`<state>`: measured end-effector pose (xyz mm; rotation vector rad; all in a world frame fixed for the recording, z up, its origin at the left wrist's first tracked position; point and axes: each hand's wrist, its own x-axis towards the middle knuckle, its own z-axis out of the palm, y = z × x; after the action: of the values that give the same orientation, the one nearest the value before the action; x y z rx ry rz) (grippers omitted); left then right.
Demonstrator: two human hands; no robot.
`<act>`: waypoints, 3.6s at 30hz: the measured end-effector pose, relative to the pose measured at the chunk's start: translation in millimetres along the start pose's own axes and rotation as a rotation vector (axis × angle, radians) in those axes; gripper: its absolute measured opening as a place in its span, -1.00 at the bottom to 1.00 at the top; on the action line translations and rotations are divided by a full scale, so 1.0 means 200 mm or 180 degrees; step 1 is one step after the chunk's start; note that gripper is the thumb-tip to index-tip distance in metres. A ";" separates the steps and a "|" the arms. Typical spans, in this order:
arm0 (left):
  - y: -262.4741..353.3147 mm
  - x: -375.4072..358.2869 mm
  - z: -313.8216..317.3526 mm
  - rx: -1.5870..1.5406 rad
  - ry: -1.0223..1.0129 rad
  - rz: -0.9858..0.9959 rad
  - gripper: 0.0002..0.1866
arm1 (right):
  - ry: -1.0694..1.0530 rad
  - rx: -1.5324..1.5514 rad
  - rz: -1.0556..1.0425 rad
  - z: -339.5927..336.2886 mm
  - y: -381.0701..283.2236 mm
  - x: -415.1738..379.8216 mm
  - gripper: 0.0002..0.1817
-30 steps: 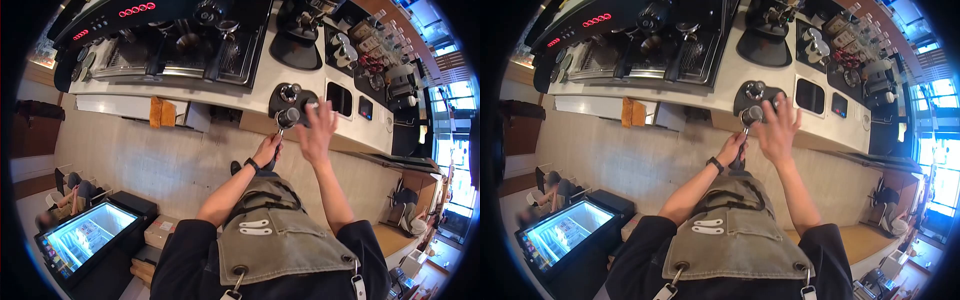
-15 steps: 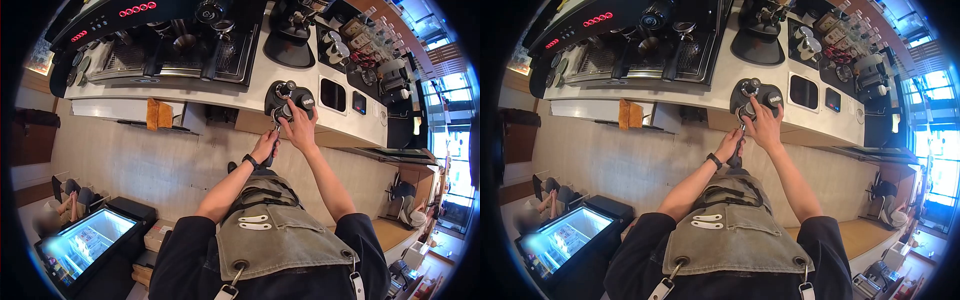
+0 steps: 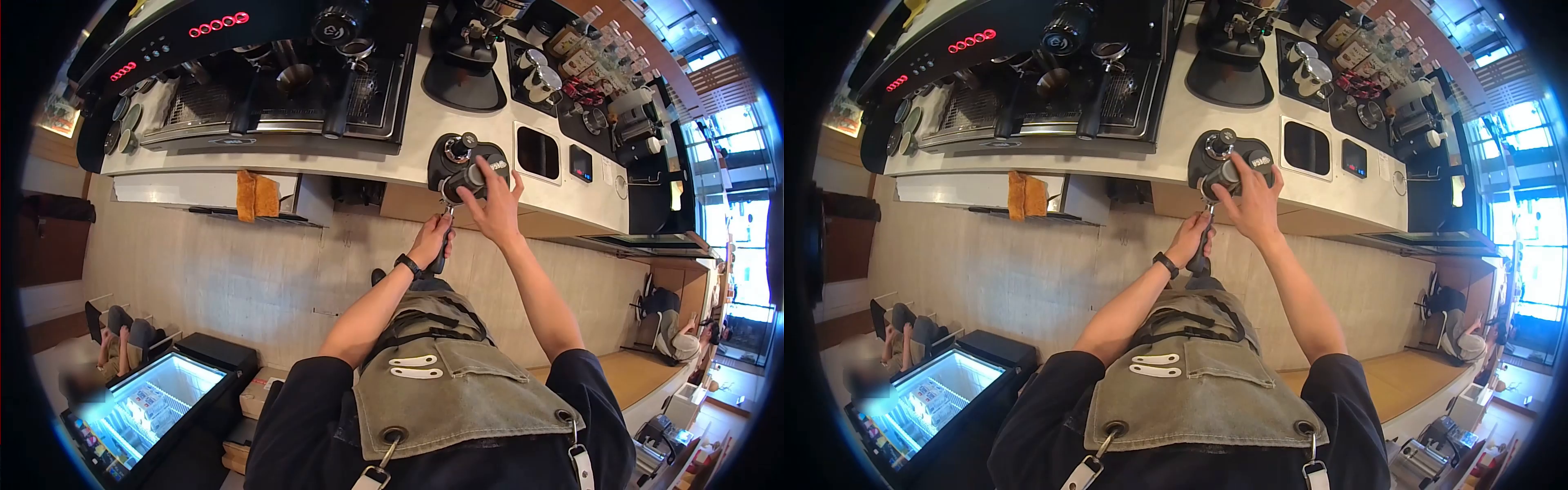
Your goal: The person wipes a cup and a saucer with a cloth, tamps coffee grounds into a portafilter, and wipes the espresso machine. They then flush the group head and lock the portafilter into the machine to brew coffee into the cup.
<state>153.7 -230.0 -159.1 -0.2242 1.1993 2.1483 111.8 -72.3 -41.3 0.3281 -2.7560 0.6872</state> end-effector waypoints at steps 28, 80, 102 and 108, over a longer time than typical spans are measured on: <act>0.08 -0.01 -0.04 -0.0391 0.0184 -0.0460 -0.69 | 0.0798 0.0546 0.1701 -0.64 1.78 0.57 -0.27; -0.03 0.03 -0.09 -0.0659 -0.0268 -0.0127 -0.74 | -0.2420 -0.0098 -0.0622 -0.08 0.03 0.33 -0.25; -0.03 0.03 -0.09 -0.0648 -0.0295 -0.0099 -0.77 | -0.1715 -0.0433 -0.2655 0.02 0.14 0.32 -0.56; -0.04 0.05 -0.10 -0.0659 -0.0278 -0.0089 -0.78 | -0.3066 -0.1763 0.0222 -0.06 -0.15 0.38 -0.36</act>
<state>147.9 -237.9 -179.9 -0.2326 0.9200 2.2338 51.5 -104.0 6.4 0.5348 -3.6823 -0.3762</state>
